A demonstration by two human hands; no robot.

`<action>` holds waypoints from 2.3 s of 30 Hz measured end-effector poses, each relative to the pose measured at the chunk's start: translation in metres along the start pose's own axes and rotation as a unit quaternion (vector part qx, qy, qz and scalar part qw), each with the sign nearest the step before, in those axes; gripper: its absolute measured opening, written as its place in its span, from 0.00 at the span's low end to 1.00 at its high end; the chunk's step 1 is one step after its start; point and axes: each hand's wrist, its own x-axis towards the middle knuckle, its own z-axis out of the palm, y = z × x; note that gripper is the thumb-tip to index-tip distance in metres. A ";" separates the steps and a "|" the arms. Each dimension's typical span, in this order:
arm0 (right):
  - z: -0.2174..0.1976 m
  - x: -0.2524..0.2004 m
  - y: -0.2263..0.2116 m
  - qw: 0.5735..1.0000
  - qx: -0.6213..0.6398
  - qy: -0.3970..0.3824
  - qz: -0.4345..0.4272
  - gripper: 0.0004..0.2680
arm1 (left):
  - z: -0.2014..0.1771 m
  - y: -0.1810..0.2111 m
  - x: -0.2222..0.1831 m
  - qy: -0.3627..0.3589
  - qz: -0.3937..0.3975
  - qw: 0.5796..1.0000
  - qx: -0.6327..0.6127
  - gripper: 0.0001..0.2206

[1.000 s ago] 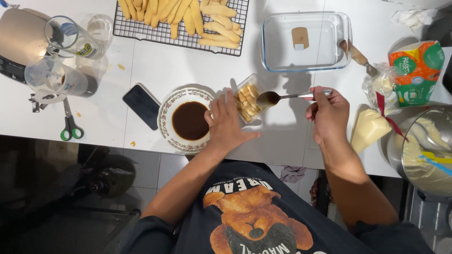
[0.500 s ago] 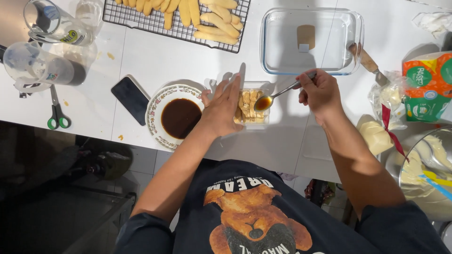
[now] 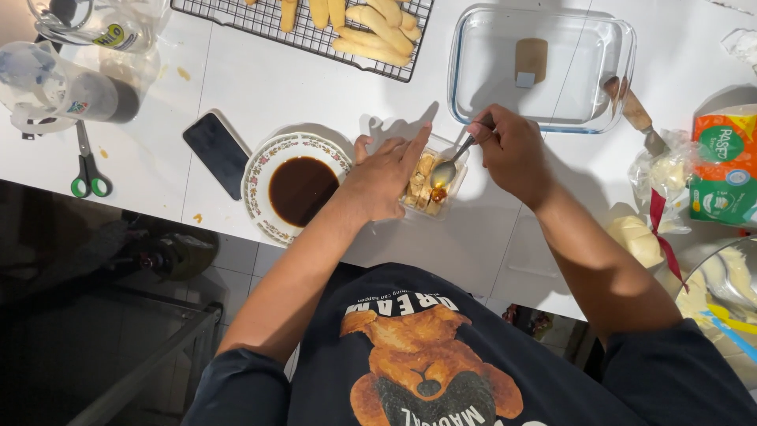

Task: Dipping ladyfinger biscuits into a coffee mixture and layering them in a glass dish to prepare a dessert.

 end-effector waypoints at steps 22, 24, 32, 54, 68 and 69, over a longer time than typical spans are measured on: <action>0.015 -0.020 0.008 0.999 0.012 0.044 -0.019 0.09 | -0.013 0.013 0.003 -0.051 -0.010 0.998 0.025 0.60; 0.017 -0.018 0.010 0.998 0.024 0.044 -0.022 0.09 | -0.014 0.013 0.000 -0.051 -0.015 0.998 0.026 0.60; 0.026 -0.019 0.003 0.996 -0.032 0.015 -0.076 0.08 | -0.011 0.014 0.003 -0.050 -0.012 0.998 0.042 0.60; 0.006 -0.044 -0.033 0.963 -0.014 0.152 -0.220 0.08 | -0.025 0.003 -0.030 0.066 -0.057 0.995 0.038 0.54; 0.199 -0.079 -0.073 0.936 0.270 0.205 0.094 0.07 | -0.011 -0.074 -0.218 0.478 -0.164 0.863 0.021 0.40; 0.202 -0.077 -0.071 0.936 0.270 0.206 0.092 0.07 | -0.010 -0.078 -0.223 0.479 -0.162 0.862 0.021 0.40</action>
